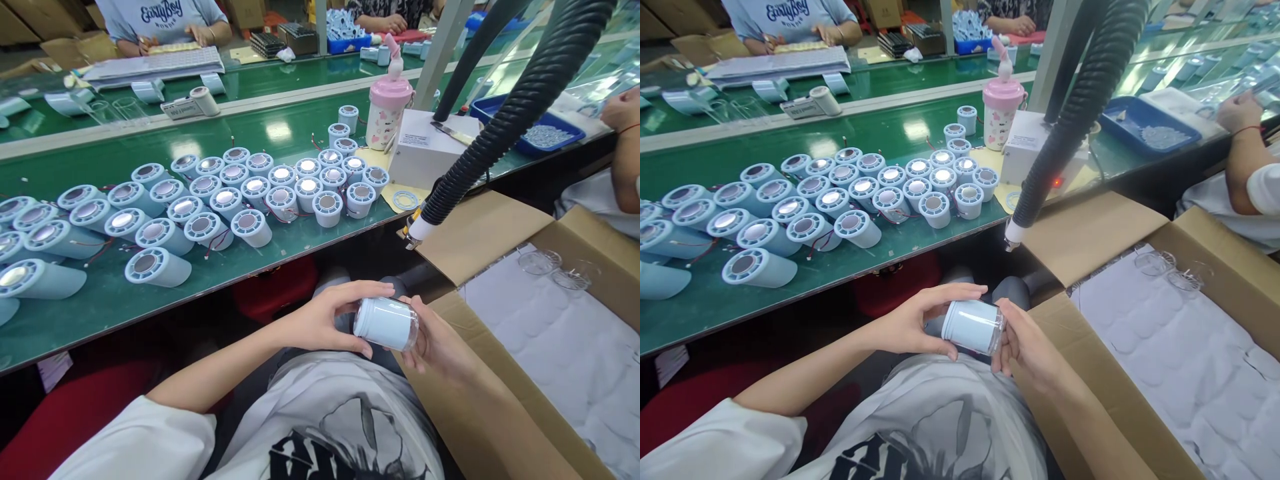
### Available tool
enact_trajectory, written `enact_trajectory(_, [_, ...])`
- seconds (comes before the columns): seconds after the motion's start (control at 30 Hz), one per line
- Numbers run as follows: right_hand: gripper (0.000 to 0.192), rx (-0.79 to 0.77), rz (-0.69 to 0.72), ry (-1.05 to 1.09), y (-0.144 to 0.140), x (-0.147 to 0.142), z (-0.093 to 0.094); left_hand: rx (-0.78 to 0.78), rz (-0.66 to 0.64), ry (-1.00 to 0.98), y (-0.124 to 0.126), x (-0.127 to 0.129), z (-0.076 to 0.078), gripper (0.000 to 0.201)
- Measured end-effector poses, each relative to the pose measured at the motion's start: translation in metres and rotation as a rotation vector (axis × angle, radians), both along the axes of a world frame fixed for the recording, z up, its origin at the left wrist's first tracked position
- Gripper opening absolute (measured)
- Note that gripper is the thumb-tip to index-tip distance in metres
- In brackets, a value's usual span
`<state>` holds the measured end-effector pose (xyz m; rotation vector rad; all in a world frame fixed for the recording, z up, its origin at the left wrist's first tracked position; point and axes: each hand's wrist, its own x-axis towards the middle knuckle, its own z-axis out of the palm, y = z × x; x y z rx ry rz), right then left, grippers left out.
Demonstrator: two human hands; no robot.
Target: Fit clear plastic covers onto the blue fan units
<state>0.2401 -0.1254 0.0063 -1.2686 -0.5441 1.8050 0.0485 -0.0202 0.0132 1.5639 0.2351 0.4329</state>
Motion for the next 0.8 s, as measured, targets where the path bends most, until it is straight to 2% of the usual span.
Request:
enact_trajectory(0.27, [0.063,-0.167,0.102,0.137,0.001,0.001,0.0,0.043,0.009,-0.013,0.002,0.0,0.002,0.07])
enact_trajectory(0.43, [0.073,-0.149,0.164,0.103,0.001,-0.002,-0.001,0.036,0.035,0.085,-0.002,-0.001,0.007,0.062])
enact_trajectory(0.47, [0.074,-0.093,0.164,0.066,-0.001,-0.002,-0.002,0.024,0.047,0.111,-0.003,-0.002,0.009,0.062])
enact_trajectory(0.53, [0.071,0.12,0.085,-0.09,-0.005,-0.001,-0.005,-0.032,0.068,0.161,-0.004,-0.003,0.011,0.064])
enact_trajectory(0.63, [0.066,0.615,-0.061,-0.536,-0.012,0.005,-0.009,-0.15,0.064,0.217,-0.004,-0.004,0.013,0.068])
enact_trajectory(0.7, [0.066,0.933,-0.025,-0.833,-0.016,0.009,-0.011,-0.19,0.049,0.253,-0.004,-0.004,0.013,0.069])
enact_trajectory(0.77, [0.064,1.07,0.055,-0.972,-0.018,0.013,-0.011,-0.199,0.026,0.291,-0.002,-0.004,0.012,0.071])
enact_trajectory(0.8, [0.063,1.044,0.077,-0.961,-0.018,0.014,-0.01,-0.2,0.012,0.293,-0.001,-0.004,0.012,0.073])
